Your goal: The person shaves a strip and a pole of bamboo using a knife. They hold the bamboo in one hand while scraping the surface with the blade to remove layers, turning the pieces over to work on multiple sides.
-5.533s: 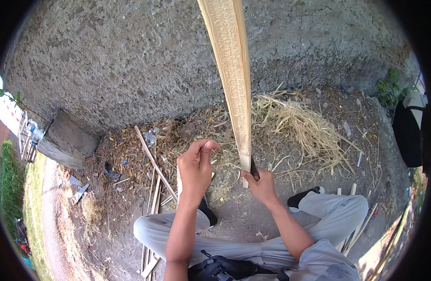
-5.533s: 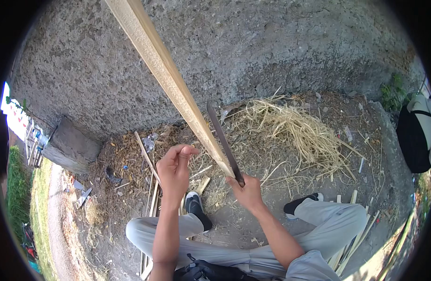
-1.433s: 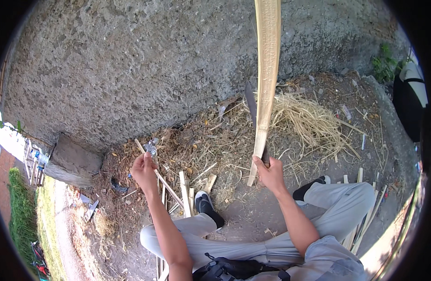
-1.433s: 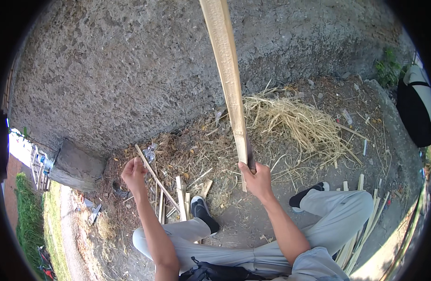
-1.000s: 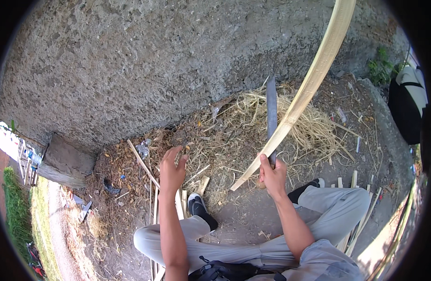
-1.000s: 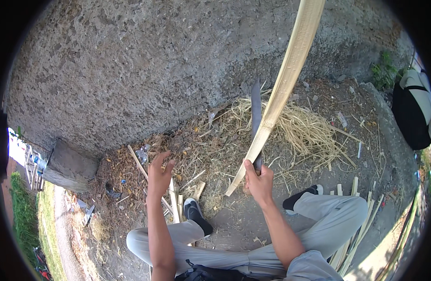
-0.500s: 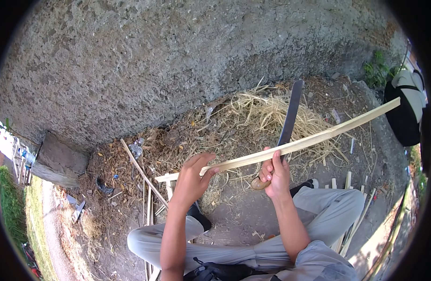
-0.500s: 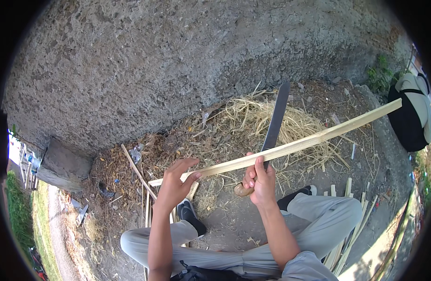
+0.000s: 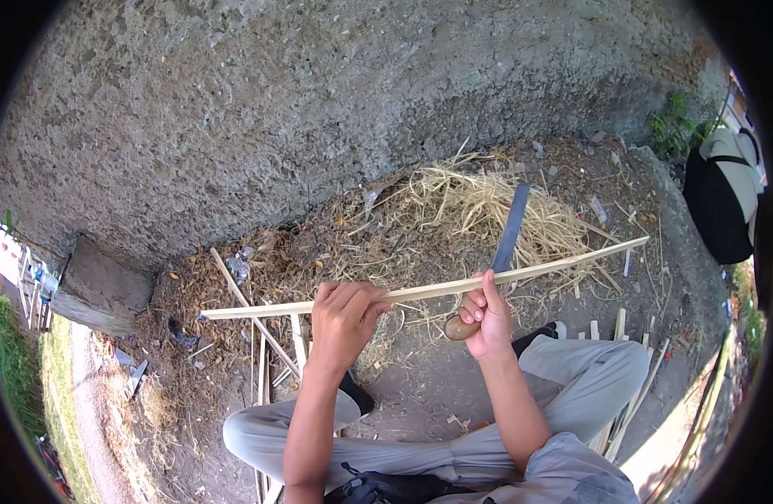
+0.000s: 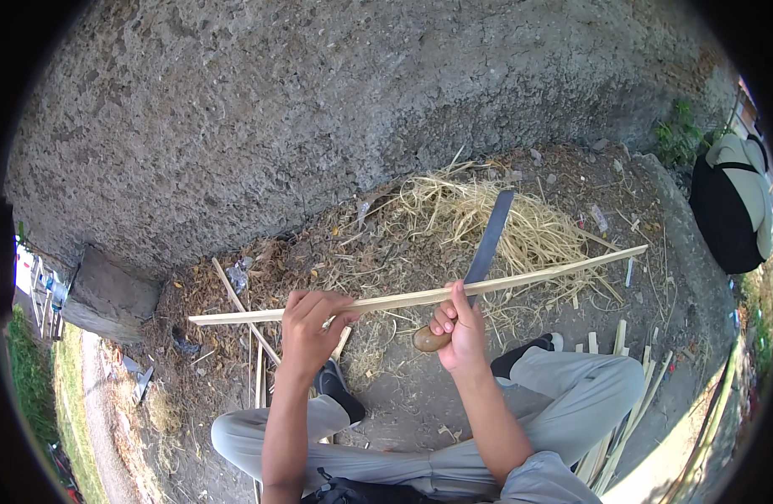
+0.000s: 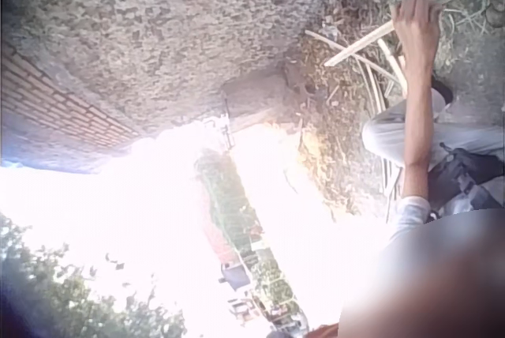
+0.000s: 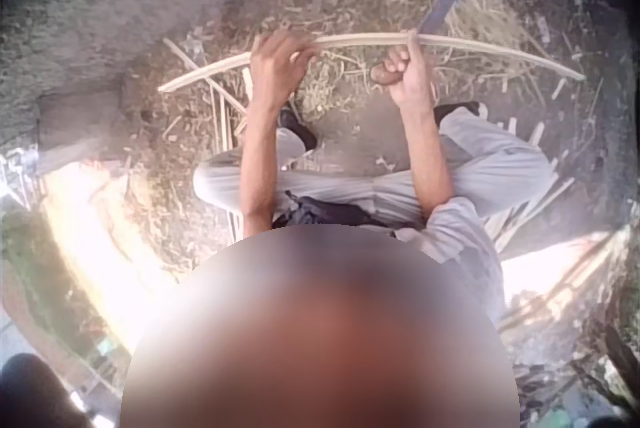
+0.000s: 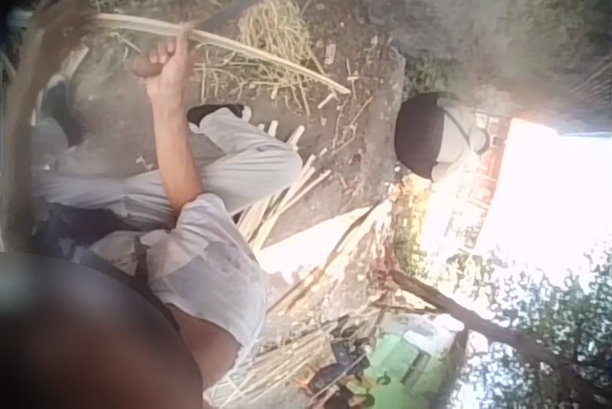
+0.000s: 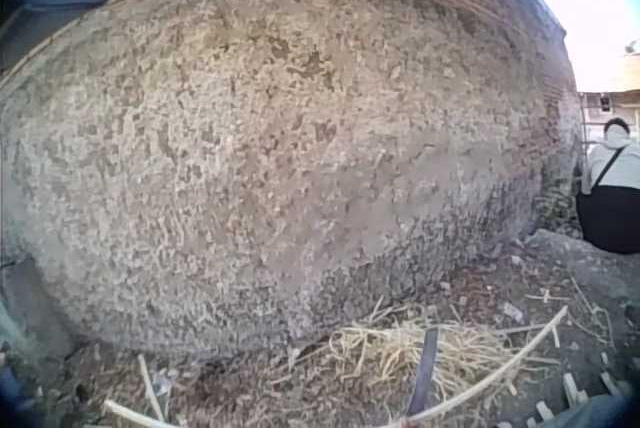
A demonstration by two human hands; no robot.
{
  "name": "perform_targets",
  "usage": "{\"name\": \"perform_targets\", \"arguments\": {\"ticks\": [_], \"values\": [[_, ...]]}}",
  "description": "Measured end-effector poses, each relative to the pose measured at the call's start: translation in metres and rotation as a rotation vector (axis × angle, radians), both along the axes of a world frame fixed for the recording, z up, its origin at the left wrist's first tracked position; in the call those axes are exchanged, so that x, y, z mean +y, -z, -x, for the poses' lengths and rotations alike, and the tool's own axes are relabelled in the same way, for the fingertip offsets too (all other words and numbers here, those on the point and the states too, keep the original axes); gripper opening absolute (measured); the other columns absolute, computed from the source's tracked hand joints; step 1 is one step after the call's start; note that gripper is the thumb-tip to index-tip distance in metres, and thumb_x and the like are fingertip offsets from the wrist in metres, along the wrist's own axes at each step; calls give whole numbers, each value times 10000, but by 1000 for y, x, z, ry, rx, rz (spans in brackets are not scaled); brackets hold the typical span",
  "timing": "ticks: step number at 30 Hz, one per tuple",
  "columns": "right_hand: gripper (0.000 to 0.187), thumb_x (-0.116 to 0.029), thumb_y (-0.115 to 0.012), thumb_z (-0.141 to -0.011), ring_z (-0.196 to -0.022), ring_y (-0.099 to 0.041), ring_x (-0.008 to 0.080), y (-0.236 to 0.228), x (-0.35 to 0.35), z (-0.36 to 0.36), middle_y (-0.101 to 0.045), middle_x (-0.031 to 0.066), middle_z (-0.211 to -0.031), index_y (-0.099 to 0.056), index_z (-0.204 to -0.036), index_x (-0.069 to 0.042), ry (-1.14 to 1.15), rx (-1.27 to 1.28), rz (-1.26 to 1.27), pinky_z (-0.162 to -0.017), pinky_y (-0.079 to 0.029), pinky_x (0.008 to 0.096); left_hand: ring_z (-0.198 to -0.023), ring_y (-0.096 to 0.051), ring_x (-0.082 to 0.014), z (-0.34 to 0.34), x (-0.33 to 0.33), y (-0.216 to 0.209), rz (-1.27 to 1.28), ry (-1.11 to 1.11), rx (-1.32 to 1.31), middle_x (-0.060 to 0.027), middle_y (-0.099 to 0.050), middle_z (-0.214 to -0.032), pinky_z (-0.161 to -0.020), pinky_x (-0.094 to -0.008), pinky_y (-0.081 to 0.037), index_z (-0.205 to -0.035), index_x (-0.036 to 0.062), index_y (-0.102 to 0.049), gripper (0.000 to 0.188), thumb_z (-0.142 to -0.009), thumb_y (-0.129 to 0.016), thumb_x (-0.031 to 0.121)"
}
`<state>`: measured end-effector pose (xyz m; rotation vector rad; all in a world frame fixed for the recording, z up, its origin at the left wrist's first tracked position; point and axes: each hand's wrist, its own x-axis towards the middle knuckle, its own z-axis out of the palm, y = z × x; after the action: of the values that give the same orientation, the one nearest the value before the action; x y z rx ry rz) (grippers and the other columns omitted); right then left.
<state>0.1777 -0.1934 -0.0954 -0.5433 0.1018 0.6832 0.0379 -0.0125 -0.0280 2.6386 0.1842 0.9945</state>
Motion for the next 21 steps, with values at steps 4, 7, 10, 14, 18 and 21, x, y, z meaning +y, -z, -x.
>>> {"name": "perform_targets", "arguments": {"ticks": [4, 7, 10, 14, 18, 21], "values": [[207, -315, -671, -981, -514, -394, 31, 2, 4, 3, -406, -81, -648, -548, -945, -151, -27, 68, 44, -484, -371, 225, -854, -662, -174, -2, -3, -8, -99, -41, 33, -15, -723, -904, -849, -373, -433, -853, 110, -713, 165, -726, -818, 105], [210, -312, -684, -971, -518, -397, 27, 5, 6, 4, -412, -82, -649, -548, -931, -157, -28, 115, 49, -490, -369, 218, -924, -658, -191, 2, -9, -21, -152, -70, 85, -15, -710, -964, -917, -386, -413, -840, 120, -712, 172, -714, -828, 131], [226, -321, -688, -968, -523, -398, 24, 8, 7, 5, -416, -82, -650, -545, -946, -147, -45, 147, 35, -495, -368, 212, -1076, -617, -214, 19, -13, -38, -191, -129, -98, -63, -652, -1134, -993, -427, -385, -936, 90, -702, 209, -773, -818, 150], [243, -329, -685, -970, -526, -399, 23, 9, 9, 7, -419, -81, -652, -541, -968, -133, -43, 175, 23, -498, -369, 208, -1172, -525, -211, 53, 10, -61, -87, -443, -926, -105, -534, -1223, -1020, -434, -374, -1217, 45, -540, 442, -882, -775, 209], [257, -329, -693, -959, -521, -399, 17, 1, 12, 13, -417, -77, -653, -542, -995, -124, -22, 256, 26, -491, -378, 183, -1160, -470, -248, 83, 42, -74, 669, -571, -1358, -96, -475, -1177, -989, -448, -415, -1333, 45, -363, 576, -943, -692, 311], [259, -322, -704, -949, -526, -406, 24, -9, 13, 24, -418, -76, -653, -540, -992, -125, -54, 371, -36, -502, -394, 183, -1154, -461, -249, 86, 49, -69, 1205, -282, -1216, -100, -463, -1147, -979, -459, -427, -1307, 45, -365, 570, -948, -644, 390]]}}
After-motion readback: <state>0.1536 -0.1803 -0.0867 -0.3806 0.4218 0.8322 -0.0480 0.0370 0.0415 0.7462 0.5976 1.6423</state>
